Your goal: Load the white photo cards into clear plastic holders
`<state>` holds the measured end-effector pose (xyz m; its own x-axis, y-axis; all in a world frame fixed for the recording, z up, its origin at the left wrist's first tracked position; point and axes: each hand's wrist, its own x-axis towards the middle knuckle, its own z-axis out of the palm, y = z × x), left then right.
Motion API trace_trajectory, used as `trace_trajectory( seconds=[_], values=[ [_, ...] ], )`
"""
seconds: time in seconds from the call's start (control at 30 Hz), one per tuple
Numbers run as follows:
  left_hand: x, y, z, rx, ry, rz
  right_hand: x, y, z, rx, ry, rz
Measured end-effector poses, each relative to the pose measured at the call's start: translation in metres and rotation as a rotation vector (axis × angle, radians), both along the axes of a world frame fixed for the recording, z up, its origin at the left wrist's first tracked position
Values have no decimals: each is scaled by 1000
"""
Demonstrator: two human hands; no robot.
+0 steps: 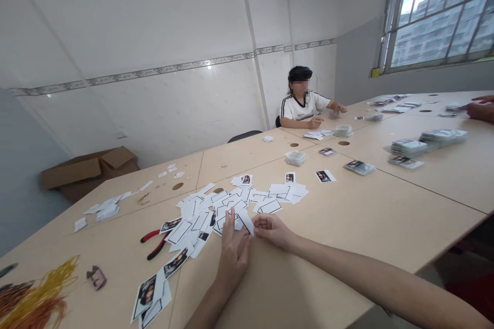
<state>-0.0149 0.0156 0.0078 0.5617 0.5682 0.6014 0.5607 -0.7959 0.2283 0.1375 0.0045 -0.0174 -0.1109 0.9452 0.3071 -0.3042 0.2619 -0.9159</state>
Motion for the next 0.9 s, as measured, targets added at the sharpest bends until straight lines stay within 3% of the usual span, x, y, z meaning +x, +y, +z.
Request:
trace_trajectory(
  seconds=[0.9],
  values=[
    [2, 0, -1, 13, -5, 23, 2, -3, 6, -65, 10, 0]
  ],
)
